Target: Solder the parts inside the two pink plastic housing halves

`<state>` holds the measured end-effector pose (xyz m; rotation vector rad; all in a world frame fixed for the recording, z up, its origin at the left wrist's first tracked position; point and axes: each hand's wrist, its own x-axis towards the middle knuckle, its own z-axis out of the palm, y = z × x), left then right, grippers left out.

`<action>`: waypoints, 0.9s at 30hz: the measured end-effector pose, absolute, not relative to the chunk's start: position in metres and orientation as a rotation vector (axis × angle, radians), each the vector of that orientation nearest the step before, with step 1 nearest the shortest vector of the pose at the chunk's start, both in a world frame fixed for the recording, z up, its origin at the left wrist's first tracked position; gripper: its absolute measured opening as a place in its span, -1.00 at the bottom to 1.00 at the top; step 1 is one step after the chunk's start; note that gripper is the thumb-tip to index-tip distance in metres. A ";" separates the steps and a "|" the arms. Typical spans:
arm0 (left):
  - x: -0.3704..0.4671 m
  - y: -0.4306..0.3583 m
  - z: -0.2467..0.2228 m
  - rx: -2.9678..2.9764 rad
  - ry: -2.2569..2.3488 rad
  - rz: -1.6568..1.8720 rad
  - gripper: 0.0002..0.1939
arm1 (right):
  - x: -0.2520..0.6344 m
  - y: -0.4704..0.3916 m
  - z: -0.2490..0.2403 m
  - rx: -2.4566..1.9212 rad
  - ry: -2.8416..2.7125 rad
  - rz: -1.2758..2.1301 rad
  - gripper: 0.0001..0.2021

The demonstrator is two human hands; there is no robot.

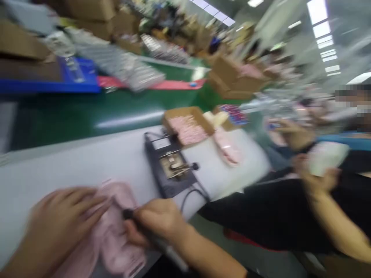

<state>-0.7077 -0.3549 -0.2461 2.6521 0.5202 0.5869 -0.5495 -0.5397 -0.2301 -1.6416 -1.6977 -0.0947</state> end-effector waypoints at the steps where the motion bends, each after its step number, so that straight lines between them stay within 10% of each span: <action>1: -0.720 -0.358 -0.242 2.702 0.642 0.485 -0.88 | -0.551 -0.537 -0.231 -1.608 -1.631 -0.062 -0.96; 27: -0.718 -0.373 -0.229 2.692 0.762 0.393 -0.87 | -0.547 -0.544 -0.220 -1.577 -1.614 0.087 -0.78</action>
